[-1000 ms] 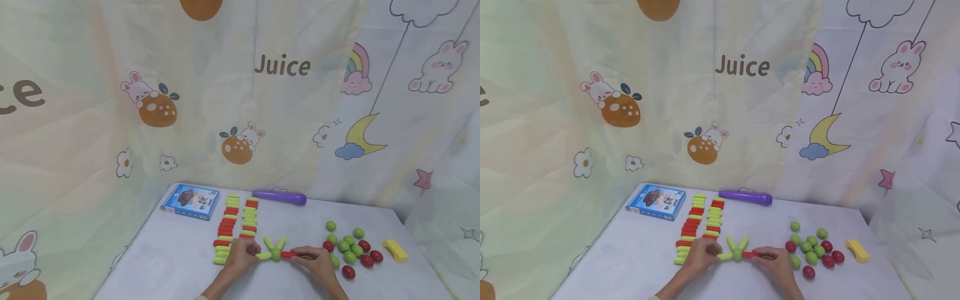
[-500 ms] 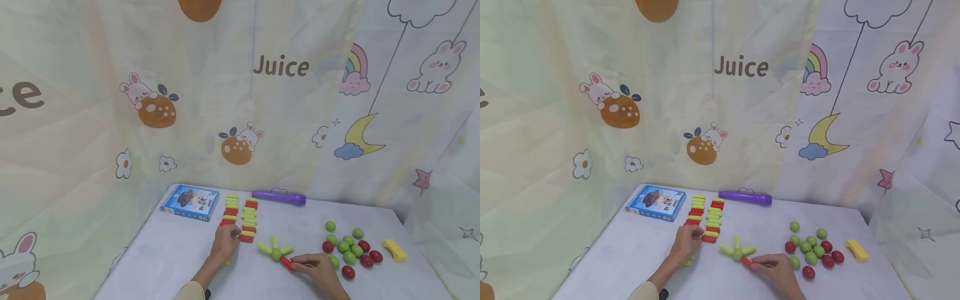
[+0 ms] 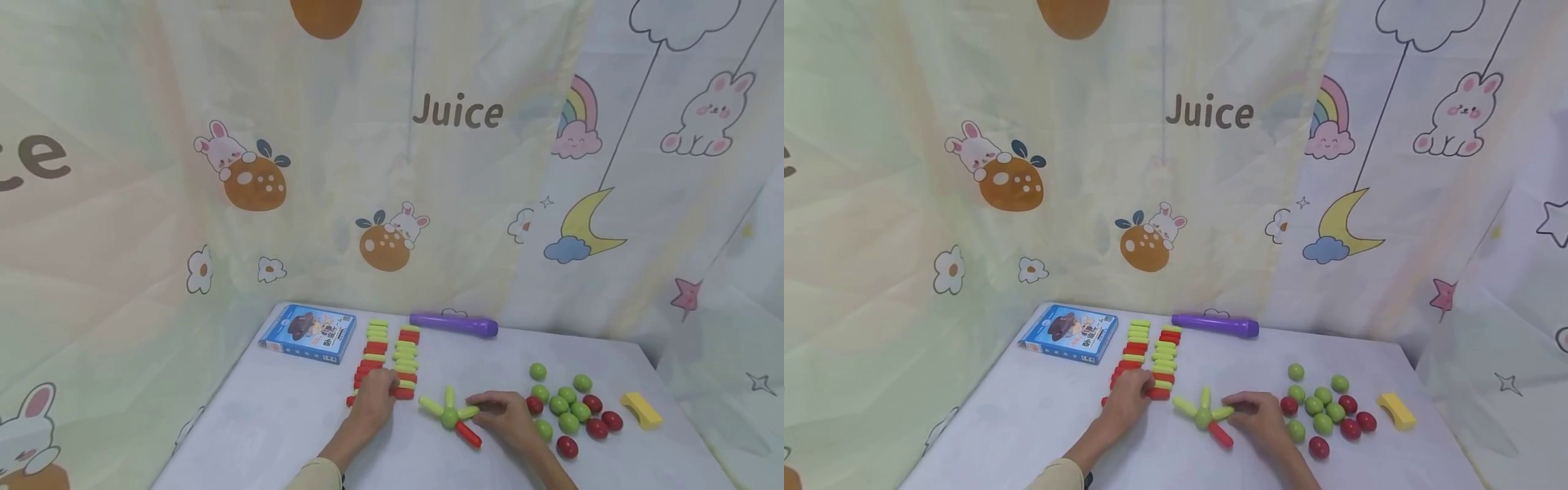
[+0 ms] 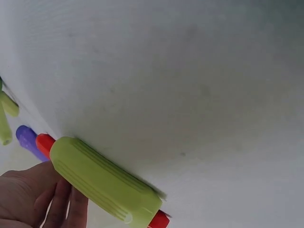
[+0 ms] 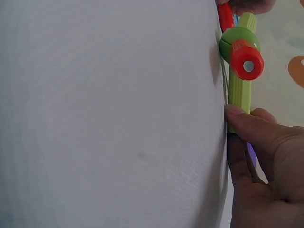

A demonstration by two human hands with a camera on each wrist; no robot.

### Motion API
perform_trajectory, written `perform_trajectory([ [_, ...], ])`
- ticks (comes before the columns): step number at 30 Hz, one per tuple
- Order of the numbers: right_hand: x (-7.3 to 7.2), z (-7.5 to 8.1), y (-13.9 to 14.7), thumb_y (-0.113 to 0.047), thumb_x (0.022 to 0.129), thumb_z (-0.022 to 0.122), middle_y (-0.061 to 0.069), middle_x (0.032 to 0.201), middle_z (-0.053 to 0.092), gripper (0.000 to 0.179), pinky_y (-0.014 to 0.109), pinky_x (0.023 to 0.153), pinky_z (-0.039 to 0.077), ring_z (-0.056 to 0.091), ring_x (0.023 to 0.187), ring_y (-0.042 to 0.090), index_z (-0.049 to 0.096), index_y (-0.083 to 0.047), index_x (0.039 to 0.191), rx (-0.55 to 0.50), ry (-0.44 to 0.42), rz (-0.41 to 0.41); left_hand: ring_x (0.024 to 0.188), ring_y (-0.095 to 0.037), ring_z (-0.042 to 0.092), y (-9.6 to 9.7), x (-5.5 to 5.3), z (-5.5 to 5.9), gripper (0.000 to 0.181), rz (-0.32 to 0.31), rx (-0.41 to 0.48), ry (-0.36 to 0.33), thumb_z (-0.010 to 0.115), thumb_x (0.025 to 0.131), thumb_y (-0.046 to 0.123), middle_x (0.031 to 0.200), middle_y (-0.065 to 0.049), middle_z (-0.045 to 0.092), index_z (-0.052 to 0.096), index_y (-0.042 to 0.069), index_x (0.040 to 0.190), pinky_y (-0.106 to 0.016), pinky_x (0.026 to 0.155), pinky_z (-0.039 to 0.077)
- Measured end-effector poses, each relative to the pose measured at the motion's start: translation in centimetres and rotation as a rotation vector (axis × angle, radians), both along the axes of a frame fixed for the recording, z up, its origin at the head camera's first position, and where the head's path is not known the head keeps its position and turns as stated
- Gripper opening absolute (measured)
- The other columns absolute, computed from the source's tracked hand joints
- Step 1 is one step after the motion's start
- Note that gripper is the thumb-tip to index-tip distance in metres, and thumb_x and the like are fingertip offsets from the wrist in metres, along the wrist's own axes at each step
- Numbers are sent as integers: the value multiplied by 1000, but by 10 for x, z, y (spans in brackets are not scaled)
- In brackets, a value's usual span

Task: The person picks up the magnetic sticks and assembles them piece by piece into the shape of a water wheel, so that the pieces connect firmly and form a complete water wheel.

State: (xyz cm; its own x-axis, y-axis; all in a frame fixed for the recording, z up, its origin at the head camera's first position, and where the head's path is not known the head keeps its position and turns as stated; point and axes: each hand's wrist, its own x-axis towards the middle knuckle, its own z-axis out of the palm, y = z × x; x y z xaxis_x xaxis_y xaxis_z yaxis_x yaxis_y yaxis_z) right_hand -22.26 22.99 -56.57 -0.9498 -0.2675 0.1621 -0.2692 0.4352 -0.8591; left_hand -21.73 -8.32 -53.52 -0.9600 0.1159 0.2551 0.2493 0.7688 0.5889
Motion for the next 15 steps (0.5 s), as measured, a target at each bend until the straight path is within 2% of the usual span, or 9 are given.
perform_trajectory([
  [4, 1, 3, -4, -12, 80, 93, -3, 105, 82, 28, 26, 101, 53, 73, 107, 11, 84, -15, 106, 46, 16, -19, 79, -11, 58, -1, 0, -1, 14, -10, 8, -12, 86, 89, 0, 84, -1, 72, 81, 6, 100, -26, 71, 57],
  [6, 4, 6, -5, -13, 79, 94, -1, 103, 82, 28, 26, 97, 56, 74, 103, 11, 84, -12, 105, 40, 11, -28, 81, -11, 60, -4, 1, -1, 15, -25, 59, -25, 88, 87, 1, 85, 1, 73, 81, 8, 99, -26, 72, 58],
  [9, 9, 8, -4, -11, 79, 94, 5, 104, 82, 30, 23, 92, 58, 75, 99, 9, 82, -7, 106, 2, -24, -38, 82, -11, 65, -10, 4, -2, 17, -37, 219, -82, 91, 85, 3, 88, 3, 75, 81, 11, 96, -27, 75, 61],
  [12, 13, 9, -1, -8, 81, 93, 10, 107, 82, 32, 22, 90, 61, 76, 97, 9, 81, -2, 110, -59, -72, -48, 83, -13, 72, -16, 8, -3, 17, -22, 406, -165, 91, 85, 5, 89, 5, 76, 80, 14, 94, -30, 78, 64],
  [15, 15, 8, 2, -8, 82, 92, 13, 109, 81, 33, 22, 89, 61, 77, 98, 10, 80, 0, 112, -105, -97, -64, 85, -15, 76, -18, 11, -3, 16, -8, 532, -235, 91, 86, 7, 90, 5, 78, 81, 14, 96, -30, 80, 64],
])
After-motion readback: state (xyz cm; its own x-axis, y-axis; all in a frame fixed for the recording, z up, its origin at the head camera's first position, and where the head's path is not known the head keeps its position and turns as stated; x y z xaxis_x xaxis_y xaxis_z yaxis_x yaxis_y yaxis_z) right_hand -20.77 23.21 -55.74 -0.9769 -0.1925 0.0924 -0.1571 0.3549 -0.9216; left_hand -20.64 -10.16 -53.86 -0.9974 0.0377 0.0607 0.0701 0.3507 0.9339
